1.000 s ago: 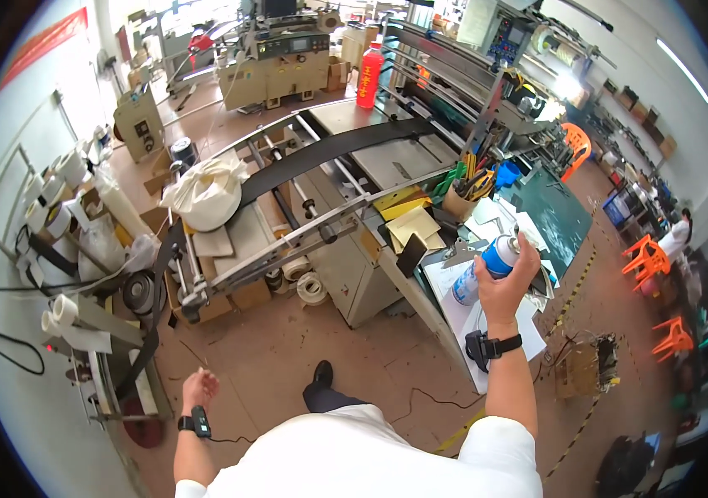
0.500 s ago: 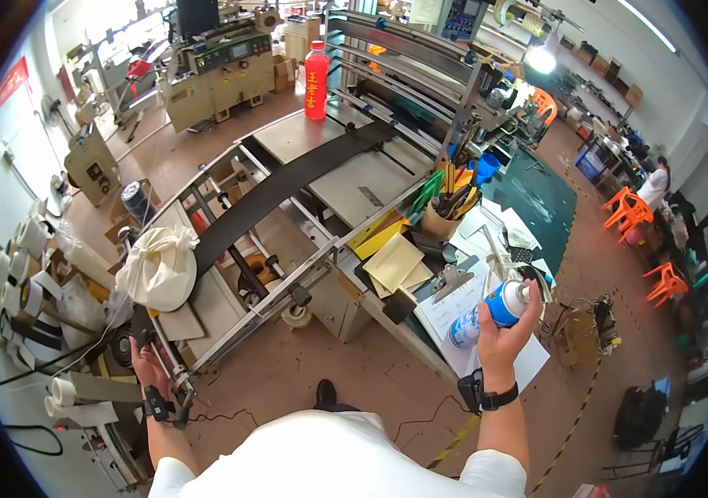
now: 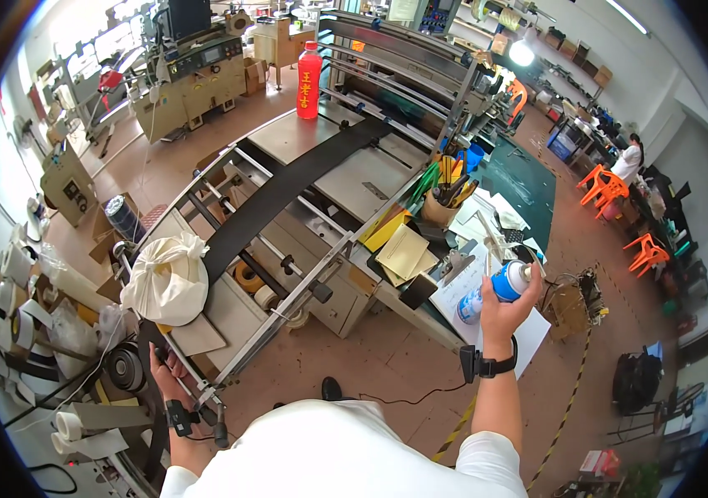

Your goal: The person sprays a machine with a canister, cuts a strip of material with shears, and removes a metal plate from the machine. They then feed the strip of material into the machine rollers and press a button on the control panel.

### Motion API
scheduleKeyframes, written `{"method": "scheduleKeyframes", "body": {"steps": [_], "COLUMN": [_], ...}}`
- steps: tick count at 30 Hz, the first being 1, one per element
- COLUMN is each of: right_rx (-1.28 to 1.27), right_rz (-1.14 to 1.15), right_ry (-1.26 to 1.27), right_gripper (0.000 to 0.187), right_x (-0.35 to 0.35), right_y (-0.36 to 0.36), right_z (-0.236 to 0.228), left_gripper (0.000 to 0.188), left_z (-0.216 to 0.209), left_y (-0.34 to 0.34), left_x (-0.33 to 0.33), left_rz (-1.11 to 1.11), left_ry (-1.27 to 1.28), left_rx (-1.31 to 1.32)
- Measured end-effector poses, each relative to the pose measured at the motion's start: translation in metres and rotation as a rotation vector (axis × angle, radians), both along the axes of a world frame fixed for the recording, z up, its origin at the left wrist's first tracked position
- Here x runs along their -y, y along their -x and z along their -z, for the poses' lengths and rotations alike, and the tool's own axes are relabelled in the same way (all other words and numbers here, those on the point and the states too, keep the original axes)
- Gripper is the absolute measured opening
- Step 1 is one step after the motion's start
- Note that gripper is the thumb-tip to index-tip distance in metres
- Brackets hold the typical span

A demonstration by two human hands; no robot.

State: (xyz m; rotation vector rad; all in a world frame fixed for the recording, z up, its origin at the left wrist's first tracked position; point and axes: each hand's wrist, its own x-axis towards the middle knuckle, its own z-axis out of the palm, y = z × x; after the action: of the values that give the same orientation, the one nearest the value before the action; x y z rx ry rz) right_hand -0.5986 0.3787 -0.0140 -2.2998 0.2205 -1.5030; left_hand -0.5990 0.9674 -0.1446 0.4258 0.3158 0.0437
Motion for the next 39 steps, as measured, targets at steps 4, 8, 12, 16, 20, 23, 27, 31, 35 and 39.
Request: {"method": "scheduleKeyframes", "body": {"steps": [4,8,12,16,20,23,27,31,35,39], "right_rx": [0.001,-0.009,-0.014,-0.013,-0.014,-0.006,-0.012,-0.002,0.007,0.0], "right_rz": [0.014,0.038,0.04,0.043,0.059,0.063,0.081,0.081,0.068,0.1], "right_ry": [-0.013,0.003,0.014,0.008,0.02,0.03,0.039,0.052,0.034,0.06], "right_gripper": [0.081,0.081,0.082,0.082,0.082,0.081,0.081,0.081,0.081,0.08], "right_x": [-0.003,-0.01,-0.012,-0.011,-0.011,-0.011,-0.01,-0.009,-0.009,-0.009], "right_y": [-0.001,0.0,0.0,0.0,0.001,0.002,0.002,0.0,-0.001,-0.002], "right_z": [-0.001,-0.002,-0.003,-0.002,-0.002,-0.002,-0.001,0.0,-0.001,-0.003], "left_gripper": [0.044,0.044,0.046,0.047,0.047,0.047,0.046,0.046,0.046,0.045], "left_z": [0.004,0.009,0.013,0.012,0.012,0.01,0.01,0.008,0.006,0.01], "left_y": [-0.001,-0.001,-0.002,-0.002,-0.001,0.001,0.002,0.001,0.0,-0.002], "left_x": [-0.002,-0.008,-0.011,-0.01,-0.01,-0.009,-0.009,-0.007,-0.007,-0.008], "left_rz": [-0.034,-0.042,-0.052,-0.067,-0.064,-0.062,-0.062,-0.058,-0.061,-0.06], "left_ry": [0.044,0.031,0.002,-0.009,0.023,0.044,0.044,0.027,0.014,0.024], "left_rx": [-0.018,-0.026,-0.034,-0.047,-0.038,-0.036,-0.044,-0.038,-0.051,-0.062]}}
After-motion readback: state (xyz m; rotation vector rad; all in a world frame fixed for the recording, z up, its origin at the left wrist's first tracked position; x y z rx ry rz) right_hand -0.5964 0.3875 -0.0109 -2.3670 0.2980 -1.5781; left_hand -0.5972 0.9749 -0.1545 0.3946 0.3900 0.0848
